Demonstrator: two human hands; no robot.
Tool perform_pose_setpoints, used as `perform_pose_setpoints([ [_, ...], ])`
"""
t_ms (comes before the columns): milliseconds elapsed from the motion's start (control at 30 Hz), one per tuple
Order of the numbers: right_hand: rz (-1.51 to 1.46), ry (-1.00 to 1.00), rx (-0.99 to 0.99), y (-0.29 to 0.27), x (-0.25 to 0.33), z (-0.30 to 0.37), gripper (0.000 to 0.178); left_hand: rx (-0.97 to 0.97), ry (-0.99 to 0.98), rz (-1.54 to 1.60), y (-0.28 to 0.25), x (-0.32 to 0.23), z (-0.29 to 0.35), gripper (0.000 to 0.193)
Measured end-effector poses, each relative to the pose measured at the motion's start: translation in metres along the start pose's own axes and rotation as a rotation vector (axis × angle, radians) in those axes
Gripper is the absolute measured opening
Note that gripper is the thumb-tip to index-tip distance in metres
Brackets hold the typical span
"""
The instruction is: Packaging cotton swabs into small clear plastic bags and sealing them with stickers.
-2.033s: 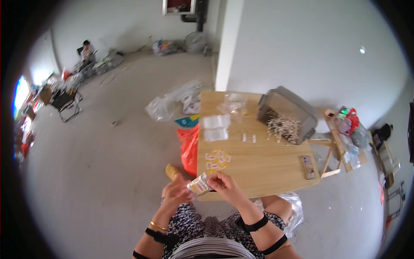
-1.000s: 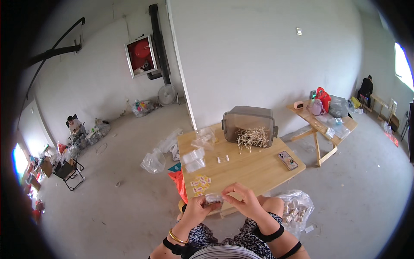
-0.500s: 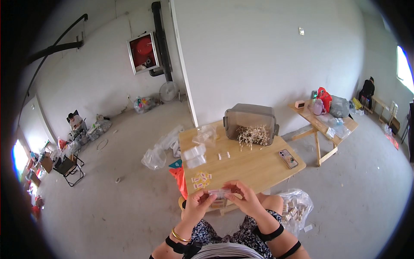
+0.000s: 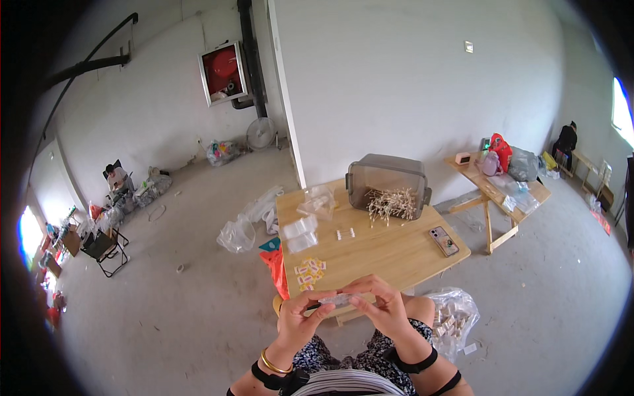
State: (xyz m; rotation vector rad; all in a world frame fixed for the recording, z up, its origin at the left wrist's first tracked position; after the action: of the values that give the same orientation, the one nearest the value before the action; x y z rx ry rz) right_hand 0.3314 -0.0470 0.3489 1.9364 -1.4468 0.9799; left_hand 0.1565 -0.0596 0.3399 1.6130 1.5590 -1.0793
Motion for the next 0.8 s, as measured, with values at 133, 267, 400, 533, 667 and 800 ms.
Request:
perform_pose_setpoints([
  [133, -0.071, 0.09, -0.094, 0.0, -0.021, 0.003, 0.013, -0.031, -0.079, 0.143, -0.001, 0.011, 0.003, 0.023],
  [267, -0.149, 0.17, -0.14, 0.003, -0.033, 0.002, 0.012, -0.078, -0.047, 0.141, -0.004, 0.017, 0.0, 0.021],
  [400, -0.149, 0.206, -0.165, 0.004, -0.042, 0.0, 0.01, -0.135, -0.035, 0.116, -0.007, 0.022, -0.003, 0.017],
  [533, 0.068, 0.044, -0.212, 0.001, -0.045, -0.003, 0.008, -0.188, 0.037, 0.005, -0.01, 0.026, -0.007, 0.013],
  [667, 0.072, 0.117, -0.285, 0.001, -0.067, -0.002, 0.006, -0.202, -0.068, 0.031, -0.009, 0.045, -0.009, 0.011],
  [800, 0.05, 0.191, -0.291, -0.002, -0.086, 0.0, 0.005, -0.174, -0.054, -0.09, -0.012, 0.049, -0.021, 0.011],
])
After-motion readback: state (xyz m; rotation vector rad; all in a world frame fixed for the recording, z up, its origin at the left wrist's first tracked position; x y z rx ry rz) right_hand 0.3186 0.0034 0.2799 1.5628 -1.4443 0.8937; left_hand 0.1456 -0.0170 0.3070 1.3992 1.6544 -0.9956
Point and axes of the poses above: each hand's wrist, its own z-axis away from the middle knuckle, its own y-axis out of the palm, x = y × z, the point moved 7 cm from there along -z, towards the middle knuckle, and after that the axes turned 1 degree about -y, right-handed, at the moved point
